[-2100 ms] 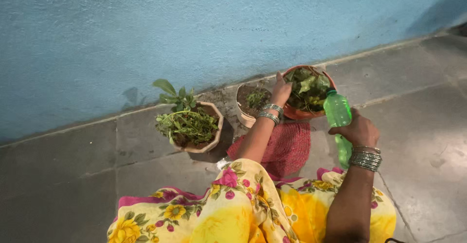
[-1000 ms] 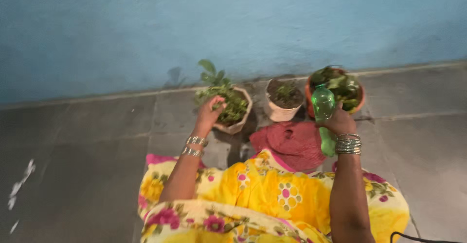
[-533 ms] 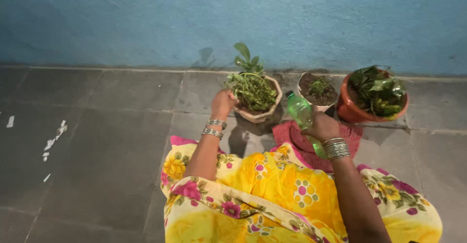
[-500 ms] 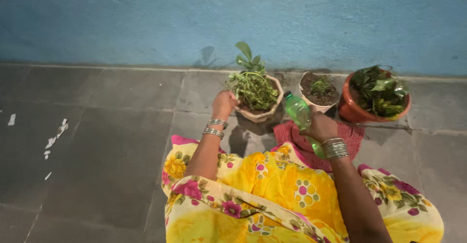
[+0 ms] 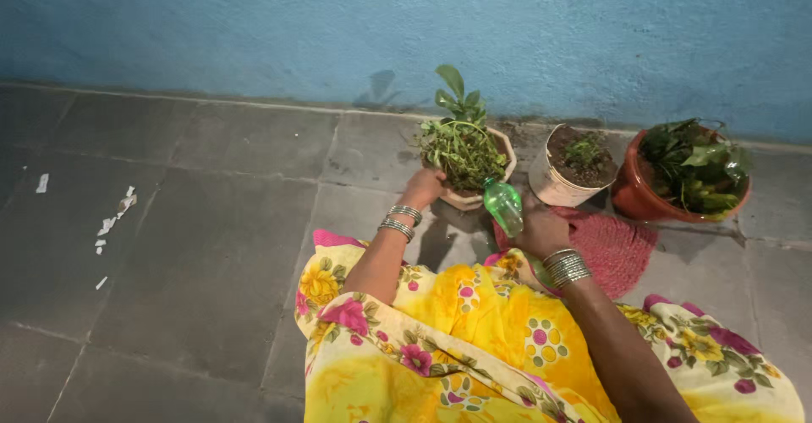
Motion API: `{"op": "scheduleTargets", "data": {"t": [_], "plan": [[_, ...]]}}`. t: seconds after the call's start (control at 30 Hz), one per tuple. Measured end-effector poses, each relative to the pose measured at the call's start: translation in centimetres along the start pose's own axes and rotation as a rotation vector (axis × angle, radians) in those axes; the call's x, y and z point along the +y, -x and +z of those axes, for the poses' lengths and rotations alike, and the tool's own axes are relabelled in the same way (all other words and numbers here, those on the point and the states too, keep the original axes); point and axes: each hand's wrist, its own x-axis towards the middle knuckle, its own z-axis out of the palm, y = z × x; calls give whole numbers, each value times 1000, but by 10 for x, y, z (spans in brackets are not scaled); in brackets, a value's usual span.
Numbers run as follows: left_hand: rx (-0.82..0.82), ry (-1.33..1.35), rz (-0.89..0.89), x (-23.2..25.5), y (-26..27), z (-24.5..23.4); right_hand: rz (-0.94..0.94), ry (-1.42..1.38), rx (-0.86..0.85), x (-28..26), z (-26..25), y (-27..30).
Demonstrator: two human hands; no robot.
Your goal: The person sits on the floor and waters three potted plants using a green plastic bottle. They pour water into each pot in sequence, repeating the cycle multiple times.
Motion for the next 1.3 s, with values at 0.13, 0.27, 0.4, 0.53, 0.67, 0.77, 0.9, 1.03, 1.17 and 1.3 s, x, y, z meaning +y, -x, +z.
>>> {"op": "scheduleTargets", "data": {"t": [0.13,0.27,0.4,0.53,0.67,0.77,0.9,1.03,1.17,1.3], "plan": [[-132,332,131,-7,-19,37,-19,78,-9,-5,6,-4],[-55,274,216,0,-20,62,13,123,-89,-18,11,-10],[-74,291,219,0,-17,70,-56,119,-35,-23,9,-6],[109,404,382,8,-17,72,-74,148,-60,-23,8,-6],[132,353,218,26,-3,57,-84,128,-50,-25,4,-3],[241,323,300,32,1,49,-108,96,-12,-22,6,-2],[239,375,291,20,-10,58,-103,138,-16,-21,5,-1],[286,344,453,16,-24,68,-98,75,-17,-23,-3,1],[286,129,307,36,-5,55,-29,118,-21,-18,-2,1],[401,-14,318,56,28,28,-77,62,94,-6,-4,5]]}}
